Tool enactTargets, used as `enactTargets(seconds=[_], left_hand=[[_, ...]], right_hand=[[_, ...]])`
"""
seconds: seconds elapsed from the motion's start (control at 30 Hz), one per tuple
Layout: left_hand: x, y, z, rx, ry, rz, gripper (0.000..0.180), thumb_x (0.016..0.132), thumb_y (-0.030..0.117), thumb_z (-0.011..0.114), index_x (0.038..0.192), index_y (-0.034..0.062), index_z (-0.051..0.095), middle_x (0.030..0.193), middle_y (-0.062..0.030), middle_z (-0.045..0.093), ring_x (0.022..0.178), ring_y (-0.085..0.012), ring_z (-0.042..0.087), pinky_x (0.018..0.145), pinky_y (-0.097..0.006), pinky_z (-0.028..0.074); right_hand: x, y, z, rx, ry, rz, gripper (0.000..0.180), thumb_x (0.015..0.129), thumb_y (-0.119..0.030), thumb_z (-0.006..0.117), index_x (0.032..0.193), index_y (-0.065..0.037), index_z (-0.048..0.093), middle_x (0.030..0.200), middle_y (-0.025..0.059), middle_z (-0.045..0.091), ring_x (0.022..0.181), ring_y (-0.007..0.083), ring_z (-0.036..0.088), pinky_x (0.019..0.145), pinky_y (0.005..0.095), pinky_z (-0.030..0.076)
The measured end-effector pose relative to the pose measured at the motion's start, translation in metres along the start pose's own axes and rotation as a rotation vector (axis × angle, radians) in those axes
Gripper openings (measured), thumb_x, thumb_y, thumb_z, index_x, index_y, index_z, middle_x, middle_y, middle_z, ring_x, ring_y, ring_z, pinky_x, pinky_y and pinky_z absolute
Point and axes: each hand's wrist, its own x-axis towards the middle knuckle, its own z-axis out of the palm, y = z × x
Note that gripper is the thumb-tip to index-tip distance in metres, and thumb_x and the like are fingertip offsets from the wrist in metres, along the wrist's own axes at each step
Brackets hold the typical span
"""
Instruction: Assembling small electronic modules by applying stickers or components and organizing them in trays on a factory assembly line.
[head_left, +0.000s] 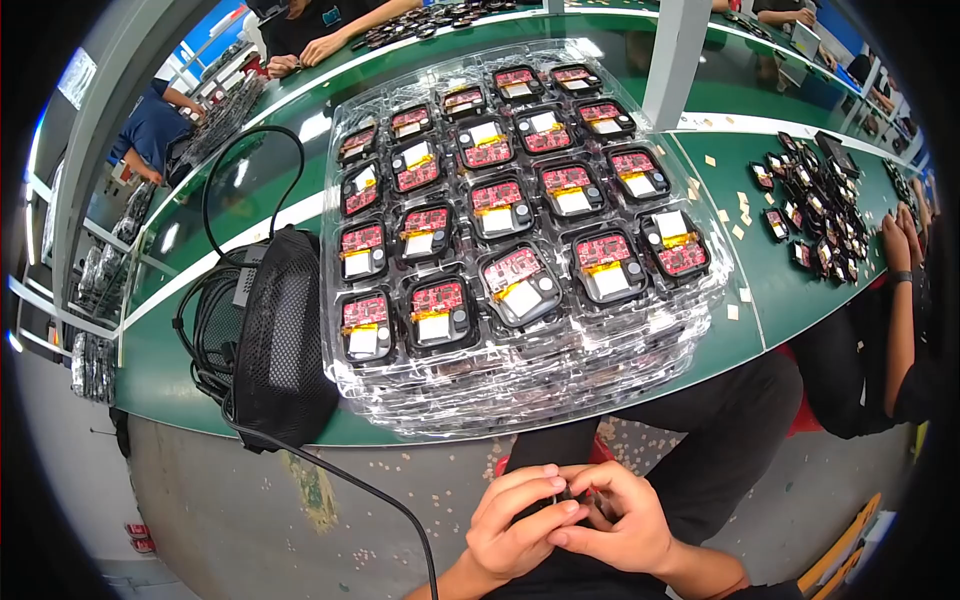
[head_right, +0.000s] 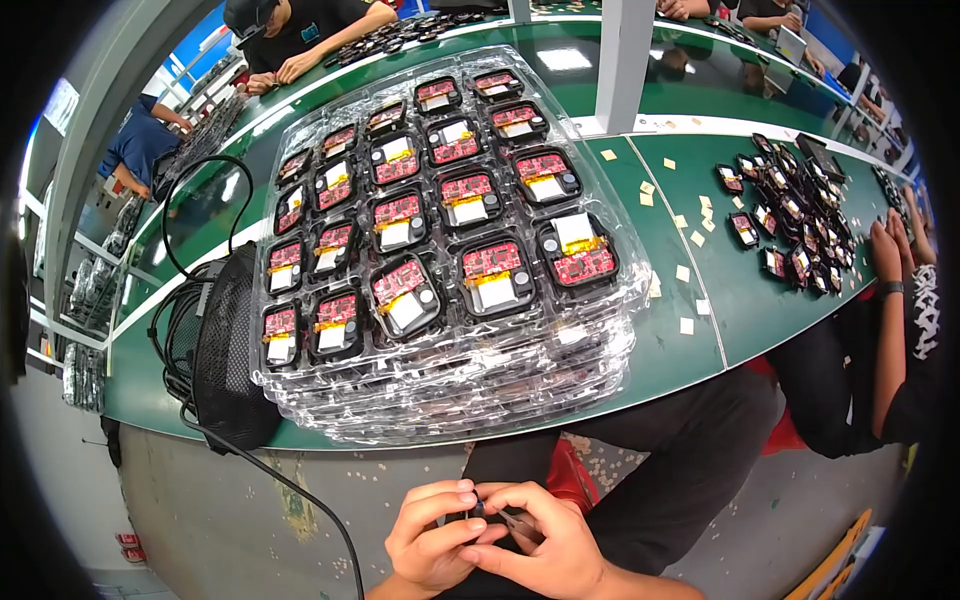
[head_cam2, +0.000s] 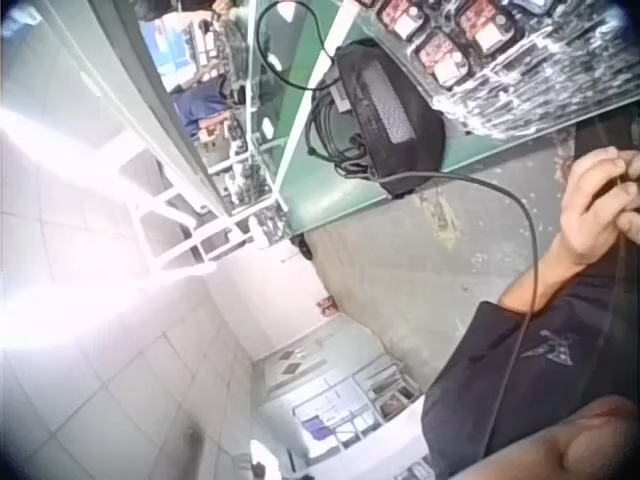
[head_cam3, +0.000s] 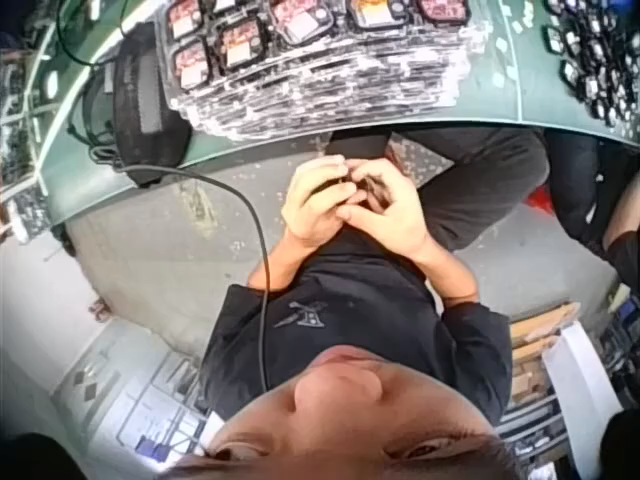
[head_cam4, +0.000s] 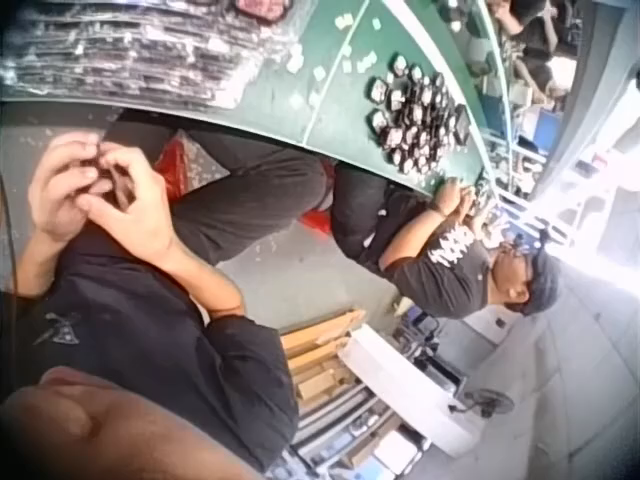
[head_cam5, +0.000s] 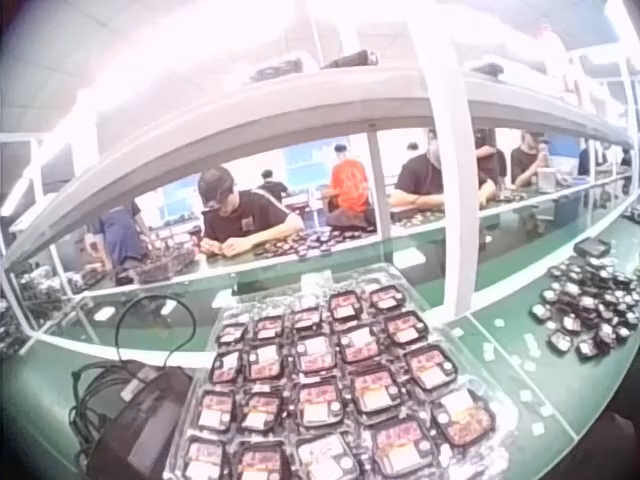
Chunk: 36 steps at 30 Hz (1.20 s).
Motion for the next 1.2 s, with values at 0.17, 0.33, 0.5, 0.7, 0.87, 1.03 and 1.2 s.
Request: enactTargets(seconds=[0.17, 0.33, 0.5, 0.7, 0.87, 1.03, 1.2], left_hand=[[0.029, 0.006, -0.014, -0.110, -0.229, -0.044, 0.037, 0.076, 0.005, 0.083, 0.112, 0.0031, 0.072, 0.116, -0.0135, 0.067, 0.105, -0.0331, 0.068, 0.089, -0.038, 0.059], [0.022, 0.007, -0.023, -0.015, -0.209, -0.065, 0.031, 0.075, 0.010, 0.085, 0.103, 0.0025, 0.072, 0.108, -0.0150, 0.070, 0.097, -0.0357, 0.069, 0.084, -0.041, 0.057], [0.015, 0.012, -0.020, -0.154, -0.154, -0.257, 0.034, 0.081, 0.016, 0.084, 0.108, 0.0020, 0.068, 0.111, -0.0170, 0.069, 0.099, -0.0332, 0.068, 0.087, -0.040, 0.056], [0.011, 0.011, -0.019, -0.266, -0.153, -0.301, 0.037, 0.082, 0.018, 0.084, 0.109, 0.0006, 0.067, 0.117, -0.0193, 0.066, 0.102, -0.0311, 0.067, 0.088, -0.040, 0.055], [-0.001, 0.014, -0.012, -0.568, -0.027, -0.542, 0.047, 0.079, 0.013, 0.086, 0.117, -0.0003, 0.062, 0.123, -0.0205, 0.062, 0.107, -0.0283, 0.064, 0.092, -0.039, 0.053], [0.001, 0.005, -0.006, -1.012, 0.235, -0.794, 0.055, 0.076, 0.009, 0.088, 0.122, 0.0033, 0.059, 0.123, -0.0169, 0.062, 0.107, -0.0281, 0.064, 0.091, -0.037, 0.054], [-0.003, -0.002, -0.008, -1.091, 0.229, -0.811, 0.065, 0.078, 0.016, 0.088, 0.130, 0.0023, 0.052, 0.125, -0.0241, 0.061, 0.114, -0.0292, 0.065, 0.098, -0.038, 0.054]], right_hand=[[0.005, -0.008, -0.009, -0.119, 0.046, -0.155, 0.047, 0.080, 0.003, 0.082, 0.118, -0.001, 0.055, 0.121, 0.0072, 0.064, 0.068, -0.0016, 0.042, 0.054, 0.0185, 0.033], [0.013, -0.040, -0.005, -0.310, -0.004, 0.029, 0.039, 0.082, -0.019, 0.083, 0.113, -0.005, 0.063, 0.084, 0.0013, 0.052, 0.072, 0.0075, 0.044, 0.061, 0.0267, 0.040], [0.013, -0.043, -0.004, -0.395, 0.032, -0.094, 0.038, 0.082, -0.018, 0.084, 0.107, -0.002, 0.061, 0.084, 0.0027, 0.053, 0.073, 0.0104, 0.047, 0.063, 0.0286, 0.042], [0.009, -0.048, -0.003, -0.481, 0.037, -0.122, 0.037, 0.081, -0.018, 0.084, 0.105, -0.001, 0.061, 0.086, 0.0051, 0.054, 0.073, 0.0117, 0.049, 0.064, 0.0292, 0.043], [0.007, -0.045, -0.004, -0.501, 0.013, -0.204, 0.028, 0.090, -0.013, 0.074, 0.110, 0.001, 0.062, 0.094, 0.0106, 0.058, 0.082, 0.0201, 0.057, 0.074, 0.0326, 0.048], [0.016, -0.036, -0.009, -0.835, 0.105, -0.506, 0.038, 0.086, -0.004, 0.075, 0.123, 0.000, 0.067, 0.090, 0.0039, 0.057, 0.056, 0.0094, 0.047, 0.055, 0.0231, 0.043], [0.023, -0.028, -0.015, -1.139, 0.281, -0.665, 0.030, 0.075, -0.012, 0.083, 0.102, -0.006, 0.073, 0.085, 0.0040, 0.064, 0.062, 0.0173, 0.064, 0.052, 0.0288, 0.053]])
